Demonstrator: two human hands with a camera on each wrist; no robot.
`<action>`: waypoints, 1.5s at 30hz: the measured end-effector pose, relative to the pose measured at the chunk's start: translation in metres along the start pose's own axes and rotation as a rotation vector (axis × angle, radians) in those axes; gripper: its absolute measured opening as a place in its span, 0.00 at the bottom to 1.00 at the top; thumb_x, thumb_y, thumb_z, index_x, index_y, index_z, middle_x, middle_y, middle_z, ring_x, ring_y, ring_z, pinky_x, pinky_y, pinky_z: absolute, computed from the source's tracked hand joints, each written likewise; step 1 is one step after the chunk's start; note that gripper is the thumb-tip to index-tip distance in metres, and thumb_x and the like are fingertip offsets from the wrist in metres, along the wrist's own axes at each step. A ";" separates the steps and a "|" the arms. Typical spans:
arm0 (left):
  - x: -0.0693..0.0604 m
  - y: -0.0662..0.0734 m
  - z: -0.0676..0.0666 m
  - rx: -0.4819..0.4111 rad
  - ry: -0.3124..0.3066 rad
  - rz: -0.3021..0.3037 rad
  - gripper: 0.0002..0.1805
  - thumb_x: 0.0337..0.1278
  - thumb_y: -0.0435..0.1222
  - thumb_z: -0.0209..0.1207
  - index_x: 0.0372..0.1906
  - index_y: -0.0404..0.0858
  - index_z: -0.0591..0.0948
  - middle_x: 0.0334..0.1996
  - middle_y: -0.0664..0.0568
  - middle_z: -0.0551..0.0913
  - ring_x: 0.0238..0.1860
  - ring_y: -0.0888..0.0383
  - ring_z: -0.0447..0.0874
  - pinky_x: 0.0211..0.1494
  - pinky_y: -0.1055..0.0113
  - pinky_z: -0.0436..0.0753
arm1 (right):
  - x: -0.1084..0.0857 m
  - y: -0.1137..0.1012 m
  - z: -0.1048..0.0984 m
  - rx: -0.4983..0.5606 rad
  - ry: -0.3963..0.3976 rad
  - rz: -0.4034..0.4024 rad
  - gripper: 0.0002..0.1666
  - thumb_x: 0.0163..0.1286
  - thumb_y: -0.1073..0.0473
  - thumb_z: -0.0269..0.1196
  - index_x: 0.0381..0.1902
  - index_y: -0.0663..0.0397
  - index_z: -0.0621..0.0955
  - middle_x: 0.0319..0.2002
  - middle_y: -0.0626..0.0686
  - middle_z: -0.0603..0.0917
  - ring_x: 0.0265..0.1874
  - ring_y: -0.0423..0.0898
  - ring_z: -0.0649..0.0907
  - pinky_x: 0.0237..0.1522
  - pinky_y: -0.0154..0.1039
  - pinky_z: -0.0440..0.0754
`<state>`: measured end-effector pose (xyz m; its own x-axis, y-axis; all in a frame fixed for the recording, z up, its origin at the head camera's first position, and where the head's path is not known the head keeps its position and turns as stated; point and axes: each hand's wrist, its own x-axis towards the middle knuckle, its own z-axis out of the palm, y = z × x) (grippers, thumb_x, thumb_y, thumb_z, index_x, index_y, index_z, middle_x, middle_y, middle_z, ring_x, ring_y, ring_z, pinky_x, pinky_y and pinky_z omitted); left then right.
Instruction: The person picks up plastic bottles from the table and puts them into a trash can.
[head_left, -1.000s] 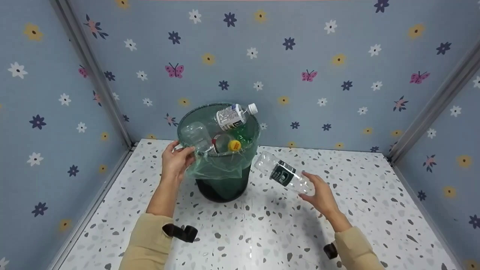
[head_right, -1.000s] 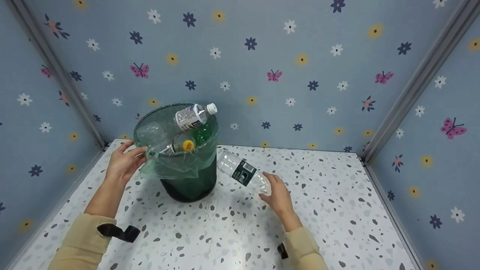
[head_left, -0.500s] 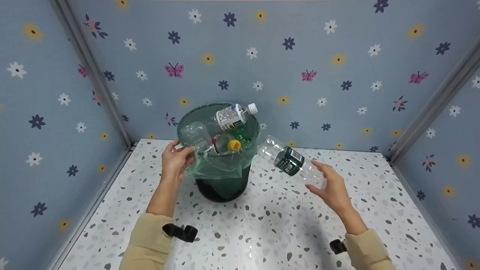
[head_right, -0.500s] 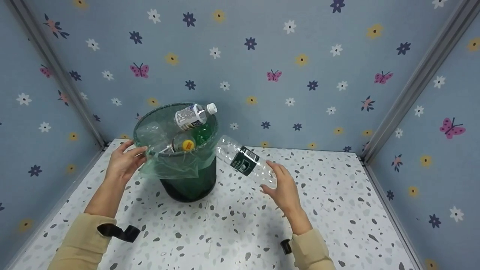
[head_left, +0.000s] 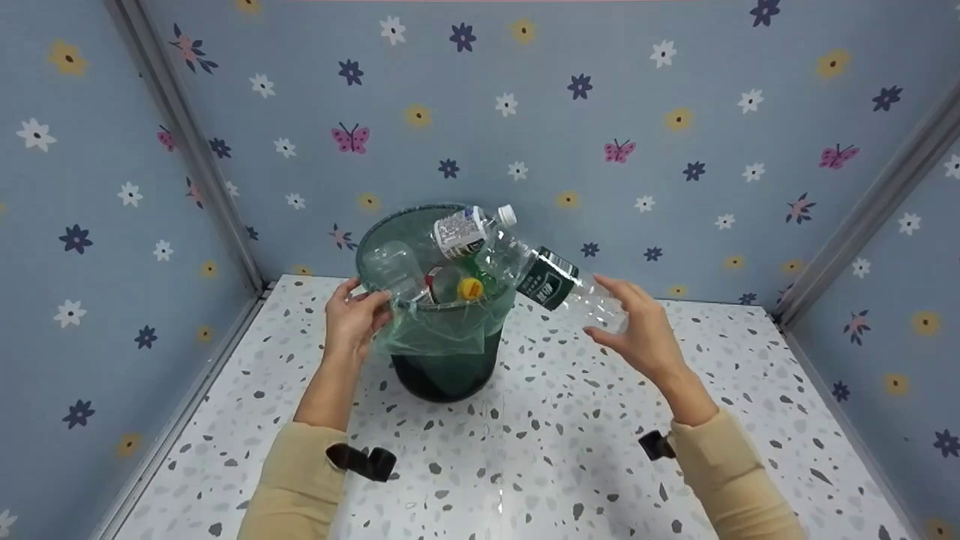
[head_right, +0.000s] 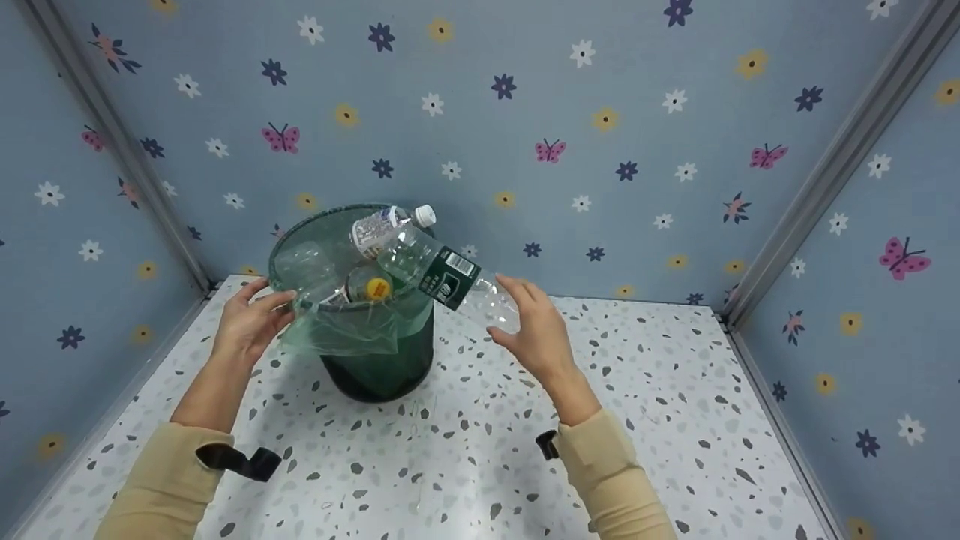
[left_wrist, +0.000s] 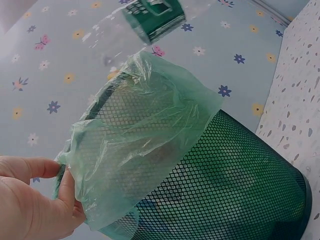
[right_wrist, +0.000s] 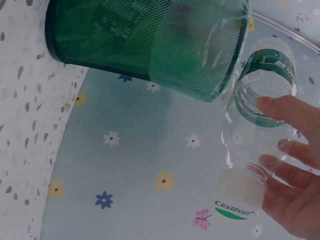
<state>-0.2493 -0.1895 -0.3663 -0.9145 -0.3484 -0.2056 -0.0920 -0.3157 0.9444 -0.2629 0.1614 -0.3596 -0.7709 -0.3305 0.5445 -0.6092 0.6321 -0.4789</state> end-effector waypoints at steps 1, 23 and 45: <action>0.000 0.000 0.000 0.003 0.002 0.000 0.35 0.55 0.27 0.53 0.66 0.38 0.53 0.40 0.46 0.69 0.26 0.63 0.75 0.29 0.75 0.76 | 0.005 -0.003 0.000 0.005 -0.015 0.003 0.40 0.45 0.63 0.72 0.58 0.56 0.70 0.51 0.57 0.74 0.47 0.52 0.74 0.45 0.46 0.74; 0.002 0.001 0.001 -0.011 0.013 -0.008 0.33 0.55 0.27 0.53 0.65 0.38 0.55 0.41 0.45 0.70 0.29 0.62 0.76 0.31 0.73 0.77 | 0.103 -0.061 0.042 0.017 -0.262 0.107 0.39 0.50 0.57 0.69 0.59 0.58 0.67 0.53 0.57 0.72 0.48 0.51 0.73 0.48 0.42 0.71; 0.001 0.000 0.001 0.013 0.025 -0.014 0.33 0.54 0.27 0.54 0.66 0.38 0.55 0.42 0.45 0.70 0.29 0.62 0.76 0.31 0.74 0.77 | 0.128 -0.075 0.091 -0.008 -0.252 0.111 0.38 0.53 0.56 0.66 0.62 0.52 0.66 0.59 0.52 0.68 0.58 0.48 0.67 0.58 0.40 0.63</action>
<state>-0.2507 -0.1889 -0.3665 -0.9031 -0.3660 -0.2246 -0.1097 -0.3091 0.9447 -0.3331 0.0079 -0.3170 -0.8554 -0.4222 0.3000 -0.5177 0.6791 -0.5203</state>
